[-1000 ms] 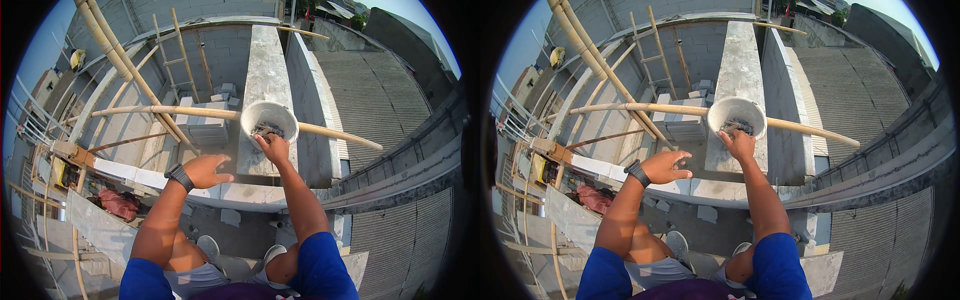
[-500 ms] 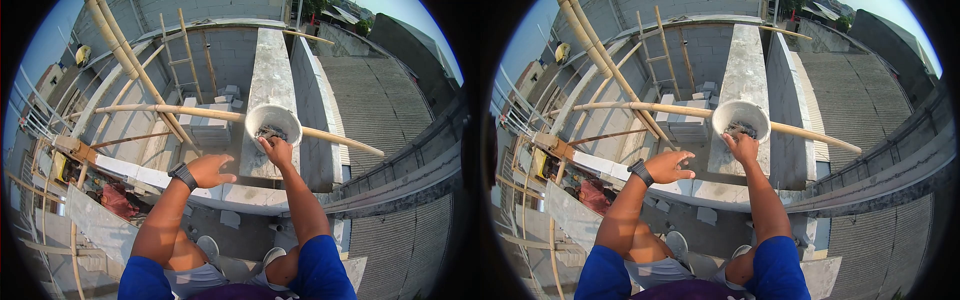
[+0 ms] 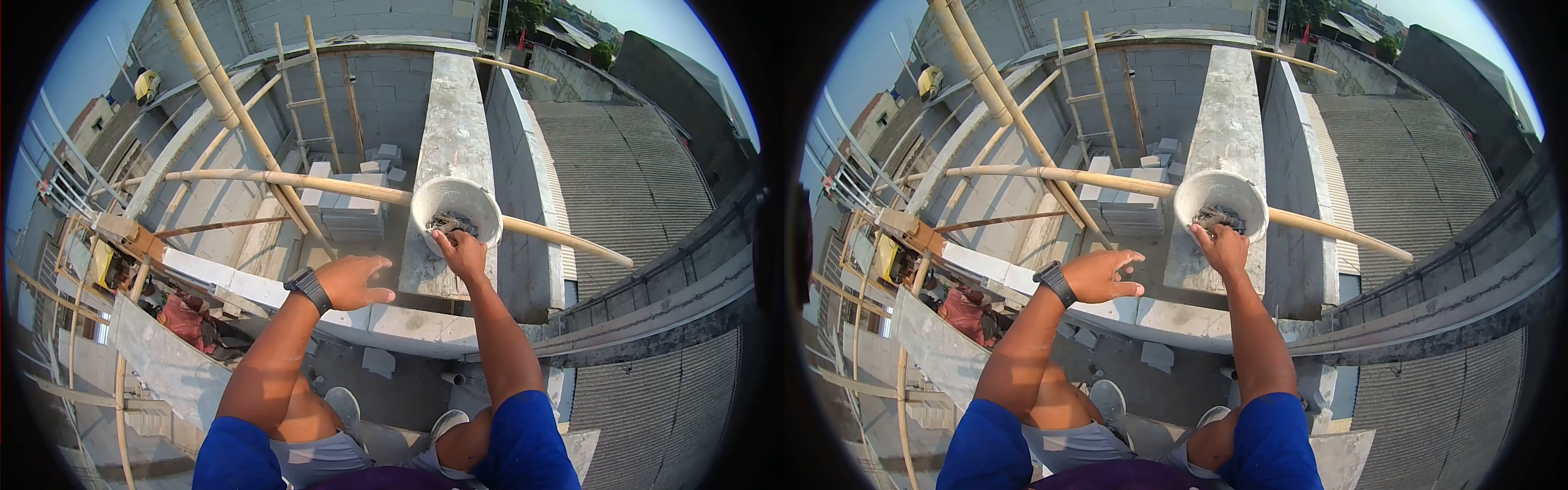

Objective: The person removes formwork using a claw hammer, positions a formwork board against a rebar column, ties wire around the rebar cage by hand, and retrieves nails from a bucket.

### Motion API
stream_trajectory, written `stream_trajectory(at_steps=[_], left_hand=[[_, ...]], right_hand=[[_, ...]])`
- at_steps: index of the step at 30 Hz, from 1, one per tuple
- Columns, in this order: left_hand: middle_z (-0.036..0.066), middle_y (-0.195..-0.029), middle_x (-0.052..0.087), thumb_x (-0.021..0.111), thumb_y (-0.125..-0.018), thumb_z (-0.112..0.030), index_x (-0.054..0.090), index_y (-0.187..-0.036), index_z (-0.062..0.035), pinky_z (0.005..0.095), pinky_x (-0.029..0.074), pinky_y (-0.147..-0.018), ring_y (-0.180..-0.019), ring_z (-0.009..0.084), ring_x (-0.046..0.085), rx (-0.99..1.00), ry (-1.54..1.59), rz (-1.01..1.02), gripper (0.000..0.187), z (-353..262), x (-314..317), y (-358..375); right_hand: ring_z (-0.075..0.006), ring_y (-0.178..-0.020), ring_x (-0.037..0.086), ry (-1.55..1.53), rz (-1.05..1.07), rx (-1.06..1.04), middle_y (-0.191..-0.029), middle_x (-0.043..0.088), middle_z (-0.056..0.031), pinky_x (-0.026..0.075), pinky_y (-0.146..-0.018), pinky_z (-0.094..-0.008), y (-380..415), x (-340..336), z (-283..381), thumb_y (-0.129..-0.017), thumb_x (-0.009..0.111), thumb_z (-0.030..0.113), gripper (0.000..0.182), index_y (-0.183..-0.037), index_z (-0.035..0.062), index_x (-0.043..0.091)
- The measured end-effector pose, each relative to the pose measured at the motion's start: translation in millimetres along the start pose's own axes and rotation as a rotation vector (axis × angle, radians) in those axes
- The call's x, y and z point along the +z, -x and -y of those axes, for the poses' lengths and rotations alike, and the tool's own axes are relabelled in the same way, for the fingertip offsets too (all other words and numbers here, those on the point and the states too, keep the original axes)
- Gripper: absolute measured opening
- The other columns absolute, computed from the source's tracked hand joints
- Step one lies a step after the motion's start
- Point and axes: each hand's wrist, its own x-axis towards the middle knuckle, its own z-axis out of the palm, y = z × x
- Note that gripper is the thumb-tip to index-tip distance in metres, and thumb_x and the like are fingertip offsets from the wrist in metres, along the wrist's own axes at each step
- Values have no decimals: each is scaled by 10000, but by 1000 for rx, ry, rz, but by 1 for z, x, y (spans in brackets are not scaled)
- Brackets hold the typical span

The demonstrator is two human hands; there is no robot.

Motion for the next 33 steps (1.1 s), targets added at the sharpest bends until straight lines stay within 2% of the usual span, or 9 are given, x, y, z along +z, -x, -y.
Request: stream_trajectory(at_steps=[3, 6, 13, 17, 22, 33], left_hand=[[276, -1231, 671, 746, -886, -497, 505, -1440, 2, 420, 551, -874, -983, 344, 713, -4, 3, 5, 783, 0, 0, 0], [287, -1241, 667, 746, -886, -496, 505, -1440, 4, 419, 553, -878, -982, 345, 716, -4, -1, 10, 785, -2, 0, 0], [291, -1252, 663, 742, -888, -484, 508, -1437, 4, 411, 552, -888, -985, 335, 719, -18, -7, 17, 770, -2, 0, 0], [278, -1257, 666, 730, -890, -484, 509, -1436, 3, 414, 548, -896, -987, 336, 716, -38, -25, 29, 764, -7, -2, 1], [257, -1243, 675, 704, -893, -501, 519, -1429, -5, 414, 542, -911, -989, 355, 710, -22, -50, 28, 753, -4, 1, 0], [236, -1227, 684, 694, -886, -504, 523, -1425, -7, 443, 511, -983, -1143, 389, 659, -45, -47, 20, 753, -1, 0, 1]], right_hand=[[-379, -829, 711, 13, 8, 0, -813, 741, -179, 498, -850, -454, 0, -3, 2, -911, 570, 707, 717, -940, 21, 778], [-399, -815, 700, -45, -26, -9, -766, 720, -207, 464, -865, -495, 0, 3, -3, -906, 564, 721, 737, -823, 10, 735], [-386, -827, 712, -67, -7, -9, -790, 736, -186, 481, -880, -483, 0, 3, -3, -901, 572, 724, 735, -933, 18, 776], [-374, -801, 720, -54, -45, -34, -775, 735, -172, 509, -843, -468, 1, 1, -1, -894, 596, 710, 711, -915, 22, 777], [-386, -874, 727, -69, 11, 5, -869, 751, -195, 531, -863, -447, 1, -4, 3, -910, 598, 685, 692, -974, 19, 776], [-342, -897, 745, -85, 3, 17, -924, 772, -170, 545, -869, -414, 1, -2, 4, -901, 648, 653, 644, -992, 29, 781]])
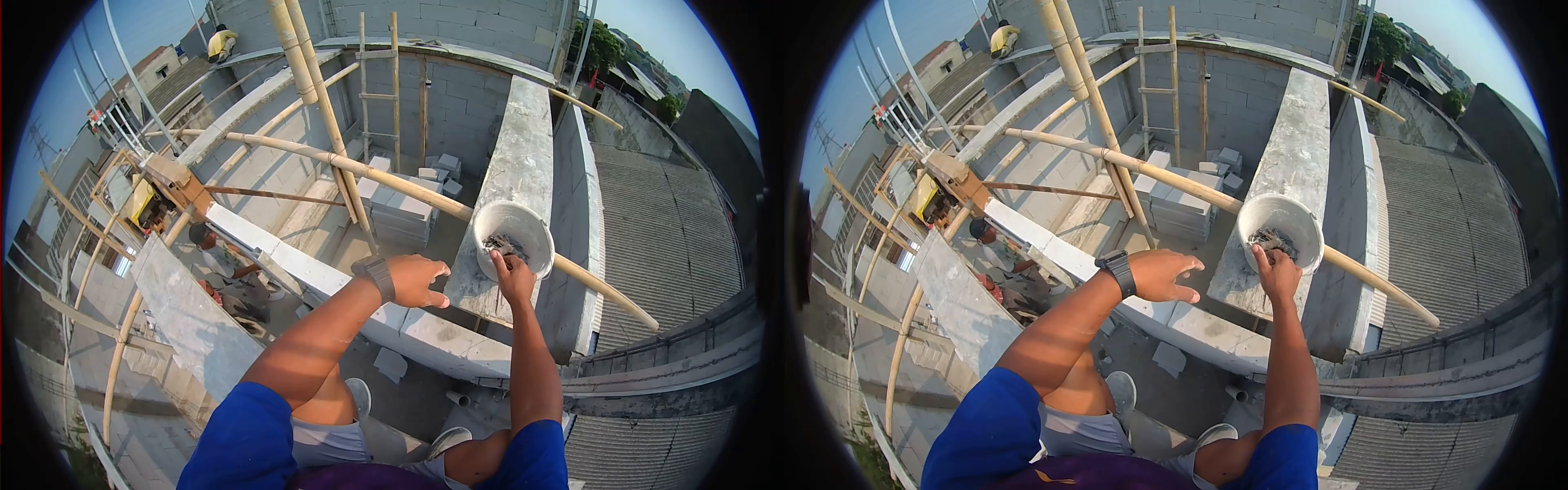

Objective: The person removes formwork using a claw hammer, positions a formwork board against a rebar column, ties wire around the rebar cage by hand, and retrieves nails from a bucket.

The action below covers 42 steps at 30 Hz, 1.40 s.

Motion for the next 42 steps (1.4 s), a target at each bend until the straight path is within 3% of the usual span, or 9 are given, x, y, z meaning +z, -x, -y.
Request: stream_trajectory(at_steps=[14, 17, 26, 31, 33, 38, 42], left_hand=[[250, -1230, 683, 701, -883, -500, 521, -1423, 1, 449, 502, -1002, -1175, 403, 644, -20, 16, 22, 759, -1, -3, 1], [252, -1232, 682, 699, -886, -499, 522, -1423, -1, 451, 502, -1002, -1174, 403, 645, -23, 9, 22, 754, -2, -3, 1], [246, -1237, 680, 696, -889, -501, 526, -1420, -9, 446, 497, -1012, -1184, 399, 640, -29, -5, 41, 744, -5, -1, -1], [244, -1236, 681, 694, -890, -499, 526, -1417, -3, 448, 494, -1015, -1182, 400, 639, -21, 6, 44, 743, -3, 0, -2], [262, -1241, 677, 701, -890, -496, 526, -1415, -1, 441, 519, -970, -1113, 389, 675, 7, -10, 26, 743, 2, 4, -4], [287, -1254, 668, 727, -888, -481, 524, -1414, 2, 428, 548, -899, -1004, 362, 716, 13, 12, 21, 743, -1, 1, -3], [287, -1258, 666, 736, -886, -481, 521, -1417, 2, 427, 547, -902, -1007, 355, 716, 10, 13, 22, 750, 1, 4, -5]], right_hand=[[-354, -887, 741, -1, -37, -3, -902, 771, -160, 528, -879, -432, 0, 3, 1, -900, 625, 657, 634, -976, 51, 794], [-347, -915, 742, -19, -7, 9, -921, 768, -184, 538, -868, -416, 2, -1, 5, -911, 638, 648, 658, -995, 10, 778], [-347, -902, 747, 2, -1, 4, -923, 770, -182, 548, -860, -410, 1, -2, 4, -912, 650, 631, 637, -997, 13, 780], [-360, -863, 737, -25, -45, -27, -872, 762, -171, 533, -857, -441, 0, 4, -1, -905, 628, 658, 643, -967, 38, 785], [-339, -881, 745, -9, -27, -27, -905, 766, -179, 546, -847, -418, 0, 3, -2, -909, 654, 631, 628, -984, 21, 779], [-354, -873, 726, 28, 16, -10, -887, 760, -166, 516, -872, -435, -2, 3, -5, -920, 578, 686, 689, -971, 26, 771], [-357, -874, 725, 12, 16, -17, -883, 759, -170, 516, -872, -437, -2, 3, -6, -916, 583, 688, 694, -965, 22, 770]])
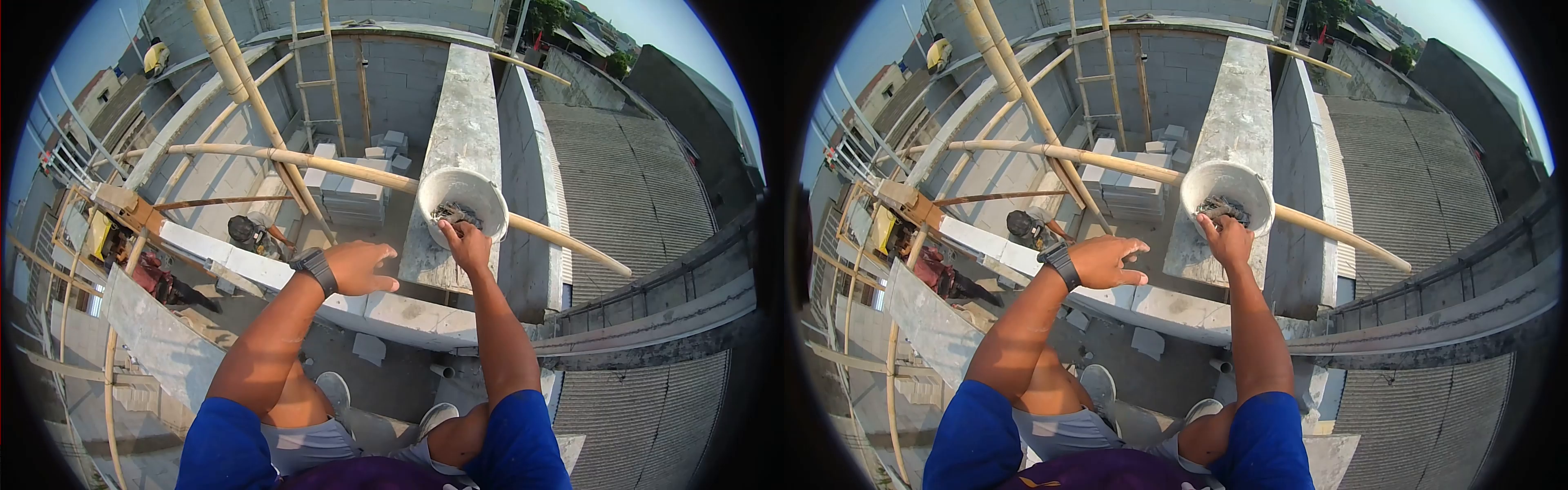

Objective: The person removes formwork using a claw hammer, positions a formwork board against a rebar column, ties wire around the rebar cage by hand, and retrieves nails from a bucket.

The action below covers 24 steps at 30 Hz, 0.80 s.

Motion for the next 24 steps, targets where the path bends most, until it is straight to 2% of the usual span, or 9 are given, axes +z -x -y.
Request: stream_trajectory(at_steps=[2, 5, 8, 11, 14, 18, 20, 23, 24], left_hand=[[289, -1260, 664, 737, -885, -484, 520, -1417, 3, 427, 545, -905, -1008, 354, 716, -7, -9, 6, 753, -3, -1, 1], [245, -1326, 647, 690, -889, -521, 536, -1414, -20, 458, 489, -1040, -1241, 387, 621, -58, -5, 45, 742, -11, -6, 3], [244, -1326, 648, 689, -891, -520, 539, -1411, -20, 458, 490, -1038, -1242, 385, 621, -48, -5, 49, 736, -8, -3, 1], [302, -1258, 661, 736, -895, -468, 520, -1413, 13, 429, 532, -948, -1075, 375, 702, -1, -8, 22, 739, -5, 0, 0], [305, -1253, 663, 738, -895, -461, 519, -1409, 24, 433, 525, -962, -1100, 386, 694, 38, -29, -8, 741, -1, 4, -2], [251, -1283, 668, 689, -891, -518, 549, -1396, -14, 446, 491, -1032, -1218, 395, 630, -12, -8, 31, 727, -6, -1, 0], [252, -1272, 673, 696, -890, -508, 552, -1393, -13, 443, 491, -1030, -1217, 394, 631, -31, -6, 38, 720, -9, -4, 1], [283, -1254, 673, 742, -893, -458, 527, -1402, 21, 433, 530, -944, -1067, 383, 703, 27, 16, 1, 731, -4, -4, 0], [281, -1247, 676, 743, -892, -459, 528, -1401, 19, 432, 531, -939, -1062, 380, 703, 28, 16, -4, 731, -4, -4, -1]], right_hand=[[-359, -872, 725, 18, -4, -2, -882, 758, -174, 517, -870, -437, 1, -1, 1, -915, 582, 691, 698, -959, 19, 769], [-364, -874, 722, 32, 5, -1, -884, 757, -178, 510, -876, -444, -1, -1, 1, -915, 582, 694, 701, -954, 19, 768], [-384, -855, 707, 21, -19, -16, -821, 738, -187, 476, -884, -475, -1, 3, -1, -922, 562, 704, 709, -913, 20, 750], [-399, -853, 696, 13, -17, -21, -796, 729, -197, 453, -897, -488, -1, 4, -3, -927, 543, 714, 723, -887, 18, 733], [-402, -859, 694, 5, -23, -30, -797, 727, -201, 445, -903, -488, -2, 7, -6, -926, 538, 719, 730, -871, 16, 723], [-400, -855, 692, -5, -20, -29, -796, 725, -201, 442, -899, -493, -3, 9, -7, -925, 545, 716, 721, -862, 20, 721], [-373, -845, 707, 47, -5, -23, -825, 742, -173, 477, -872, -470, -3, 5, -3, -928, 577, 679, 676, -918, 27, 754], [-361, -820, 712, 51, 6, -11, -826, 747, -158, 502, -839, -452, 0, 1, -1, -929, 597, 656, 651, -939, 28, 767], [-362, -811, 711, 39, 8, -10, -819, 745, -158, 505, -830, -449, 0, 0, 1, -929, 599, 654, 649, -936, 27, 766]])
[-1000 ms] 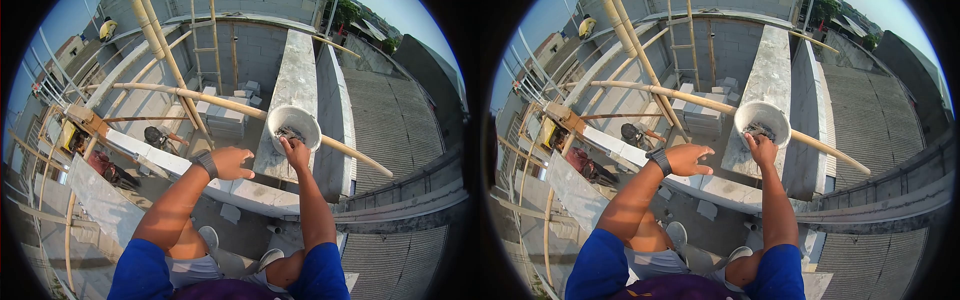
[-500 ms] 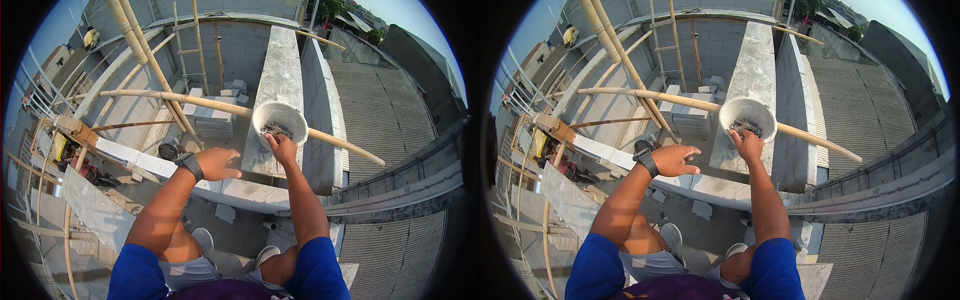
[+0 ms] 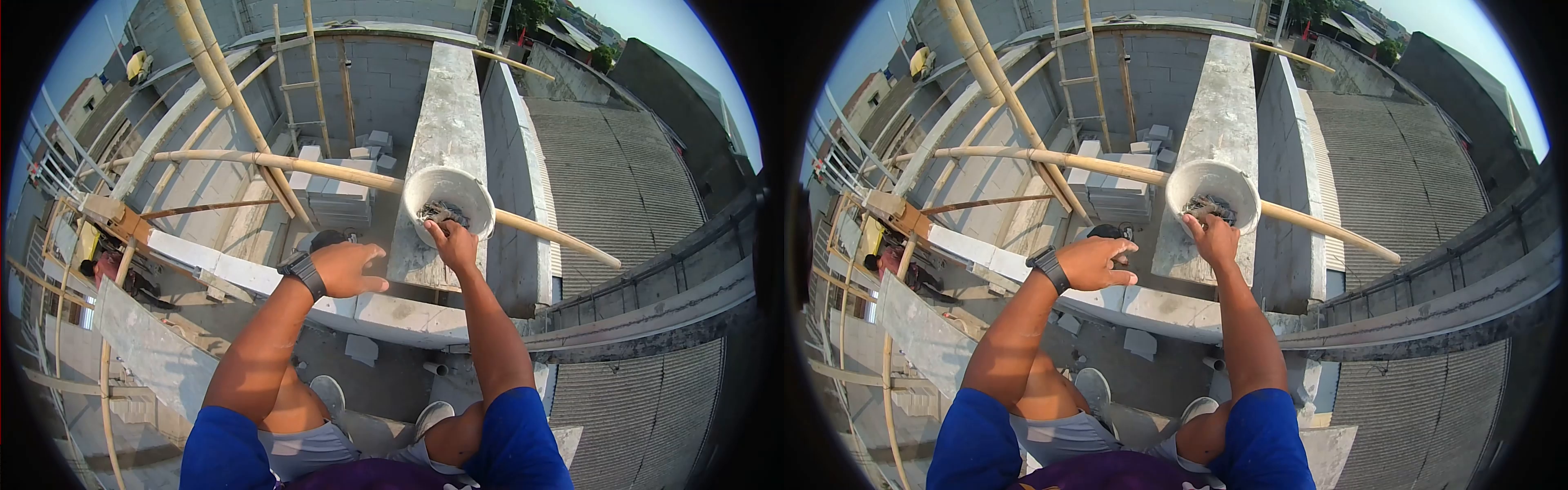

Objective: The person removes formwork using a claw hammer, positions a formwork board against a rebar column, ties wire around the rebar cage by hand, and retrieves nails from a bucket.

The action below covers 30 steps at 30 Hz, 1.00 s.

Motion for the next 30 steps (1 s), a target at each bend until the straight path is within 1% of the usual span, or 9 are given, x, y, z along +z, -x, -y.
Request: stream_trajectory(at_steps=[6, 9, 12, 20, 24, 27, 29, 30], left_hand=[[258, -1185, 699, 740, -889, -461, 534, -1400, 8, 429, 532, -926, -1066, 367, 695, 29, -3, -44, 724, 5, 2, 1], [245, -1178, 700, 735, -889, -462, 540, -1399, -1, 429, 527, -932, -1088, 373, 686, 14, -7, -32, 714, 0, -4, 4], [231, -1203, 695, 729, -891, -458, 545, -1398, -12, 434, 522, -945, -1113, 379, 675, 4, -30, -35, 700, -1, -6, 6], [233, -1288, 662, 711, -896, -464, 542, -1410, -34, 444, 501, -1011, -1210, 380, 627, -4, -50, -26, 690, 1, -2, 5], [235, -1296, 658, 714, -895, -464, 541, -1411, -37, 444, 498, -1016, -1229, 376, 619, 2, -47, -18, 692, 0, -3, 6], [239, -1276, 663, 706, -893, -478, 547, -1403, -37, 455, 496, -1015, -1214, 384, 624, 22, -44, -23, 693, 0, -2, 6], [234, -1251, 669, 684, -894, -501, 560, -1390, -37, 472, 489, -1017, -1196, 392, 624, 33, -35, -21, 690, 1, -1, 5], [223, -1265, 670, 690, -896, -492, 562, -1388, -42, 465, 489, -1020, -1204, 386, 622, 26, -29, -10, 679, 0, -1, 5]], right_hand=[[-364, -773, 706, -24, -70, -54, -786, 733, -153, 512, -782, -454, 2, 4, -2, -934, 596, 645, 639, -910, 28, 759], [-356, -815, 686, -32, -40, -18, -793, 727, -146, 430, -886, -468, 1, 6, -1, -938, 570, 657, 654, -903, 32, 758], [-367, -720, 692, 18, -129, -82, -736, 704, -160, 515, -724, -449, 2, 9, -2, -942, 594, 629, 629, -876, 24, 750], [-373, -714, 681, 20, -103, -65, -749, 698, -168, 506, -705, -452, 4, 3, 8, -950, 593, 615, 618, -848, 23, 737], [-380, -722, 669, 39, -123, -84, -761, 691, -172, 488, -704, -466, 3, 5, 6, -951, 590, 615, 623, -825, 19, 723], [-366, -737, 664, 15, -96, -50, -717, 688, -143, 433, -783, -480, 2, 8, 2, -939, 584, 627, 643, -757, 19, 689], [-380, -729, 659, 22, -113, -76, -749, 689, -163, 445, -740, -483, 3, 7, 3, -950, 585, 614, 637, -773, 12, 694], [-387, -725, 656, 25, -124, -89, -765, 689, -173, 451, -718, -484, 4, 6, 3, -955, 585, 608, 634, -781, 8, 697]])
